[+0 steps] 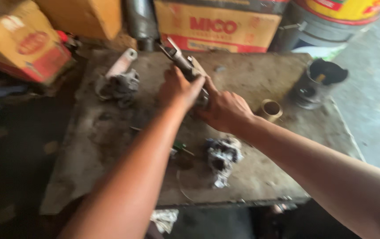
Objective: The person cleans and assembles a mechanical component on a metal workbench. They handle a metal housing, a spring, and other small metal parts using a screwdriver and a cloth.
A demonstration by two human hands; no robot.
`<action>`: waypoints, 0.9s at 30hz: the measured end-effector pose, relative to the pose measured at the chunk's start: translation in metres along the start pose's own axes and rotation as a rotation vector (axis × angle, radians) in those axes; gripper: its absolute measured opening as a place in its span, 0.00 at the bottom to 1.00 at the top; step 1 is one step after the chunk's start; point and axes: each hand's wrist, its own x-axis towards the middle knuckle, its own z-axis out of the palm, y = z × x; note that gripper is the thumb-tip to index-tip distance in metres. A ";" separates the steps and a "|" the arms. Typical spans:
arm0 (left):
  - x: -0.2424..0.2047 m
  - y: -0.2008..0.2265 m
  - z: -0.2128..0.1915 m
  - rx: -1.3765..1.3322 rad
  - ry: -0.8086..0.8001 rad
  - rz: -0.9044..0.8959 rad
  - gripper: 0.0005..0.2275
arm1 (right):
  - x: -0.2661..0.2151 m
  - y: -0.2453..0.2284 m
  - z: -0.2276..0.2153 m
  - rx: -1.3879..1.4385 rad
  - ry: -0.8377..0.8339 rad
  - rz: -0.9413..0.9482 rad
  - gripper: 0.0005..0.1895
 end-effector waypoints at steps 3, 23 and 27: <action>0.001 -0.003 -0.003 0.023 -0.022 0.035 0.38 | -0.001 0.000 0.002 -0.044 0.032 0.009 0.46; -0.003 -0.004 -0.025 -0.159 -0.171 0.048 0.37 | 0.019 0.023 0.024 0.076 0.269 -0.278 0.50; -0.003 0.001 -0.025 -0.101 -0.152 0.014 0.36 | 0.007 0.021 0.027 0.008 0.315 -0.309 0.50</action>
